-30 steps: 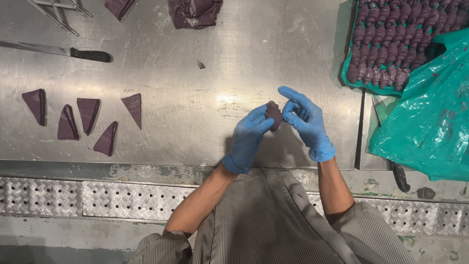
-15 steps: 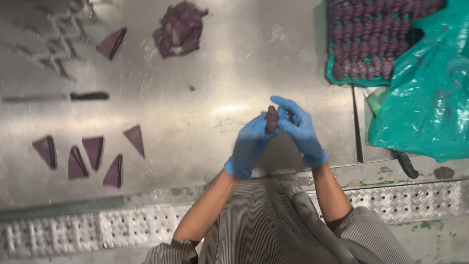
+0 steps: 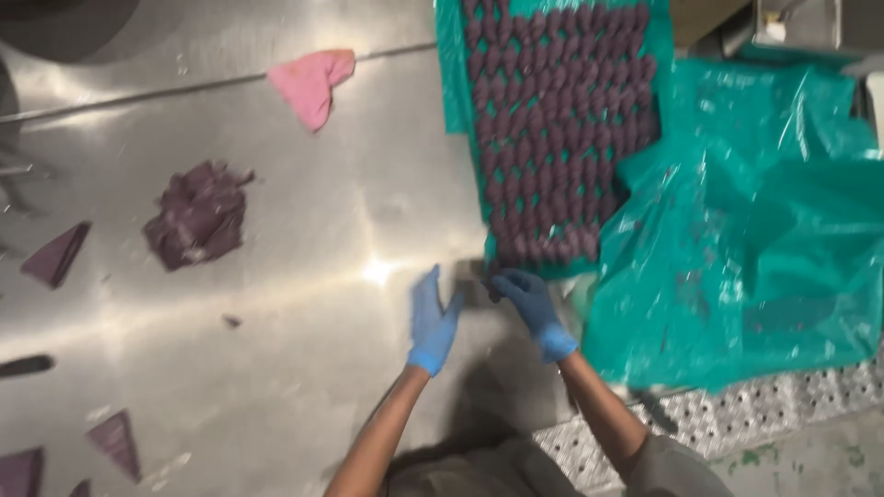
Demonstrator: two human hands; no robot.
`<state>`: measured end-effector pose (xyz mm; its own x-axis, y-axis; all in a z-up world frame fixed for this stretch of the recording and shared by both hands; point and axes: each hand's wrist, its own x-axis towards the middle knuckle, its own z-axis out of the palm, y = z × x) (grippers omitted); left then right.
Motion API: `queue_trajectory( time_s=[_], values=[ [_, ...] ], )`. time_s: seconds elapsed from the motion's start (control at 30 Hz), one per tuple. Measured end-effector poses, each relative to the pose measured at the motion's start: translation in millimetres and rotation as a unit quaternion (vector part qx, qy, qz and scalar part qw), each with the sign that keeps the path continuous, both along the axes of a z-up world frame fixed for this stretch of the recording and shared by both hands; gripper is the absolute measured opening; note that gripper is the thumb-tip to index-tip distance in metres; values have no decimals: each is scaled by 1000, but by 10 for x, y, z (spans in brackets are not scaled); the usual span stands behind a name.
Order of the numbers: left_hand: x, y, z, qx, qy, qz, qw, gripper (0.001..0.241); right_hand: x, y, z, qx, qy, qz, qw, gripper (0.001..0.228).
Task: Shaping triangular pieces of purple dough into small rolls on a stainless steel table.
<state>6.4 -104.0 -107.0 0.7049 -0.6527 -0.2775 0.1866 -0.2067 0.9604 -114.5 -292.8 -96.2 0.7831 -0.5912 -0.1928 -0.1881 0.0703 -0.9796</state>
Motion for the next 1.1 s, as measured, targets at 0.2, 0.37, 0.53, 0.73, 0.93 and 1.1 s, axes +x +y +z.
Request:
queue_trajectory(
  time_s=[0.2, 0.37, 0.53, 0.73, 0.93, 1.1],
  values=[
    [306, -202, -172, 310, -498, -56, 808, 76, 1337, -2489, 232, -525, -123, 107, 835, 24],
    [323, -293, -349, 405, -428, -106, 801, 80, 2822, -4003, 480, -421, 105, -106, 895, 55],
    [271, -170, -1113, 328, -497, -36, 803, 81, 3637, -4527, 243, -574, 176, -79, 796, 58],
    [250, -120, -1374, 291, -531, -16, 796, 88, 3925, -4488, 33, -675, 228, -48, 700, 59],
    [287, -248, -1049, 296, -516, -1, 804, 85, 3667, -4289, 343, -717, 235, -104, 648, 52],
    [169, -92, -730, 245, -486, 14, 839, 57, 2824, -2593, 722, -632, -29, -95, 768, 23]
  ],
)
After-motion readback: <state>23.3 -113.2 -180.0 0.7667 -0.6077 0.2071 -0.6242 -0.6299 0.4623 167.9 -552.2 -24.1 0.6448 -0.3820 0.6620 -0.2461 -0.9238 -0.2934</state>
